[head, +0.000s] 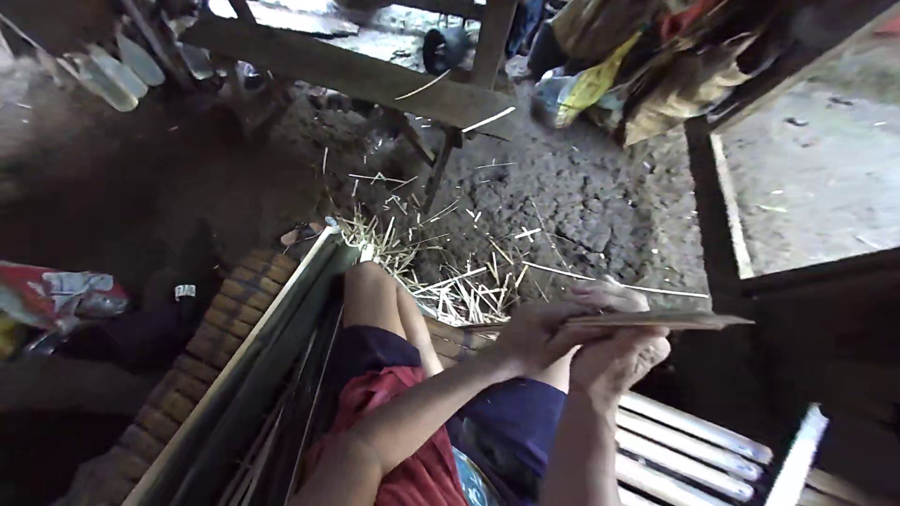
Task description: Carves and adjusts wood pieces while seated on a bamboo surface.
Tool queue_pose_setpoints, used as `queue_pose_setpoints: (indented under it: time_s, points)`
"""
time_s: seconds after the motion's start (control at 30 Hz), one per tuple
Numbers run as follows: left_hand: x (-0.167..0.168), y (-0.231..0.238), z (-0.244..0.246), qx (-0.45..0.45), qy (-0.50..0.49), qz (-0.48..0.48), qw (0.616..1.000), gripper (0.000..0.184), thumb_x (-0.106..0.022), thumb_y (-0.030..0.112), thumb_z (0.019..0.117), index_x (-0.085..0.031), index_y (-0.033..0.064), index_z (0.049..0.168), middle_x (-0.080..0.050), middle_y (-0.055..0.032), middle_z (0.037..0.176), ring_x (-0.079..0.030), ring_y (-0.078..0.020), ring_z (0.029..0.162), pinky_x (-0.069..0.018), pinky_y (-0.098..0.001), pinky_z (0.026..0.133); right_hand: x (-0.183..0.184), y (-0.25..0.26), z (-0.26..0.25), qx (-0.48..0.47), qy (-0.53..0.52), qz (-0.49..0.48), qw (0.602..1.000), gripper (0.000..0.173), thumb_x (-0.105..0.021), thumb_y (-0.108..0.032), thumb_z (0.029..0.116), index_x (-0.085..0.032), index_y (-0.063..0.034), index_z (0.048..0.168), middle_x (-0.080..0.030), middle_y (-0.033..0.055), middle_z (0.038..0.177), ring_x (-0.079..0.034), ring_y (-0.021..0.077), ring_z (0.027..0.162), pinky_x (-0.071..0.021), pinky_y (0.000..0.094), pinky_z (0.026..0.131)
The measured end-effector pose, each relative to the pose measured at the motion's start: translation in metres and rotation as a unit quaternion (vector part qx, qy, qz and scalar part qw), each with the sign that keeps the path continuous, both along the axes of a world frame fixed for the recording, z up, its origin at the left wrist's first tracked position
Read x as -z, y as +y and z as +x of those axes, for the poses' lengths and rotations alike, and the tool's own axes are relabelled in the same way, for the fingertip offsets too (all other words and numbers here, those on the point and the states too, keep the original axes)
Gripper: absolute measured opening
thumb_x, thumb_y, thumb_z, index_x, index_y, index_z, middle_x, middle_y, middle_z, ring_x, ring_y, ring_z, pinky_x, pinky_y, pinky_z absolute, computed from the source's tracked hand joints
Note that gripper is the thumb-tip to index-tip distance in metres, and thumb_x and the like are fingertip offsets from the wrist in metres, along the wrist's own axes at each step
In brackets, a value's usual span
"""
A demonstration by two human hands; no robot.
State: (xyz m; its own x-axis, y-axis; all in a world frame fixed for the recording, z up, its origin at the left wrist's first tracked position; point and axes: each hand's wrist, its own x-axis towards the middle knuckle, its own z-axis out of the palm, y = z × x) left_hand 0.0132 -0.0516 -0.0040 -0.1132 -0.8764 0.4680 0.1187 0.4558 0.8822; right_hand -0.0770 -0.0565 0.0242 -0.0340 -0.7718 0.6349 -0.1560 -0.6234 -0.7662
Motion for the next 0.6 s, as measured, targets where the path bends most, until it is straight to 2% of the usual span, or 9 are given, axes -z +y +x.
queue_pose_setpoints:
  time_s: [0.1,0.17,0.23,0.3,0.33,0.4,0.43,0.5,0.6]
  points:
    - [-0.004,0.005,-0.001,-0.070,0.019,0.038,0.997,0.028,-0.054,0.009,0.0990,-0.071,-0.0129,0.094,-0.071,-0.0187,0.081,-0.069,-0.0182,0.075,-0.0557,-0.0349,0.074,-0.003,-0.002,0.030,0.079,-0.077,-0.008,0.994,0.047,-0.039,-0.058,0.1054,-0.071,-0.0269,0.090,-0.073,-0.0172,0.085,-0.070,0.0005,0.092,-0.0517,0.0301,0.102]
    - [-0.007,0.007,0.001,-0.095,0.043,0.081,0.991,0.027,-0.054,0.009,0.1012,-0.071,-0.0117,0.096,-0.071,-0.0155,0.080,-0.067,-0.0129,0.072,-0.0558,-0.0304,0.072,-0.005,-0.002,0.041,0.102,-0.108,0.018,0.989,0.043,-0.043,-0.060,0.1032,-0.069,-0.0262,0.096,-0.073,-0.0180,0.087,-0.070,-0.0018,0.083,-0.0584,0.0222,0.081]
    - [-0.012,0.008,0.002,-0.131,0.093,0.119,0.980,0.030,-0.052,0.013,0.1033,-0.070,-0.0109,0.099,-0.071,-0.0126,0.082,-0.066,-0.0091,0.074,-0.0555,-0.0274,0.074,-0.005,-0.005,0.043,0.112,-0.136,0.032,0.984,0.048,-0.040,-0.060,0.1045,-0.068,-0.0231,0.089,-0.069,-0.0151,0.081,-0.067,-0.0003,0.071,-0.0580,0.0221,0.066]
    - [-0.011,0.007,0.011,-0.147,0.152,0.140,0.967,0.038,-0.045,0.019,0.1064,-0.069,-0.0097,0.101,-0.076,-0.0126,0.093,-0.072,-0.0118,0.088,-0.0580,-0.0310,0.086,-0.004,-0.011,0.026,0.122,-0.138,0.049,0.982,0.048,-0.030,-0.053,0.1092,-0.061,-0.0233,0.088,-0.065,-0.0139,0.079,-0.067,0.0019,0.072,-0.0588,0.0250,0.069]
    - [-0.009,0.004,0.021,-0.153,0.165,0.142,0.964,0.042,-0.040,0.021,0.1080,-0.068,-0.0080,0.097,-0.076,-0.0117,0.093,-0.074,-0.0138,0.088,-0.0588,-0.0333,0.088,-0.009,-0.017,0.016,0.141,-0.146,0.072,0.977,0.047,-0.025,-0.049,0.1110,-0.056,-0.0236,0.086,-0.060,-0.0152,0.071,-0.063,-0.0001,0.064,-0.0566,0.0219,0.064]
    - [-0.007,-0.001,0.047,-0.175,0.134,0.149,0.964,0.044,-0.032,0.029,0.1106,-0.061,0.0067,0.086,-0.065,0.0046,0.071,-0.063,-0.0025,0.065,-0.0558,-0.0226,0.067,-0.016,-0.037,0.000,0.160,-0.196,0.103,0.962,0.050,-0.019,-0.039,0.1129,-0.047,-0.0229,0.074,-0.044,-0.0149,0.053,-0.045,-0.0015,0.044,-0.0420,0.0170,0.044]
    - [-0.005,-0.004,0.054,-0.176,0.118,0.142,0.967,0.043,-0.032,0.034,0.1109,-0.055,0.0153,0.079,-0.052,0.0109,0.061,-0.050,0.0022,0.053,-0.0460,-0.0160,0.054,-0.016,-0.046,-0.004,0.142,-0.209,0.104,0.962,0.051,-0.020,-0.039,0.1127,-0.046,-0.0233,0.071,-0.041,-0.0150,0.050,-0.042,-0.0016,0.041,-0.0392,0.0167,0.041]
    - [-0.005,-0.007,0.049,-0.145,0.120,0.149,0.971,0.037,-0.039,0.034,0.1085,-0.049,0.0205,0.076,-0.039,0.0144,0.056,-0.036,0.0042,0.046,-0.0340,-0.0141,0.046,-0.012,-0.055,0.002,0.077,-0.187,0.102,0.974,0.049,-0.028,-0.047,0.1106,-0.049,-0.0259,0.072,-0.046,-0.0172,0.053,-0.046,-0.0032,0.045,-0.0422,0.0167,0.043]
    - [-0.008,-0.025,0.030,-0.129,0.119,0.154,0.973,0.034,-0.046,0.023,0.1058,-0.056,0.0091,0.076,-0.043,0.0131,0.059,-0.041,0.0062,0.051,-0.0391,-0.0144,0.051,-0.009,-0.055,0.029,-0.013,-0.146,0.094,0.985,0.041,-0.043,-0.052,0.1068,-0.054,-0.0300,0.074,-0.049,-0.0210,0.059,-0.047,-0.0062,0.051,-0.0425,0.0154,0.049]
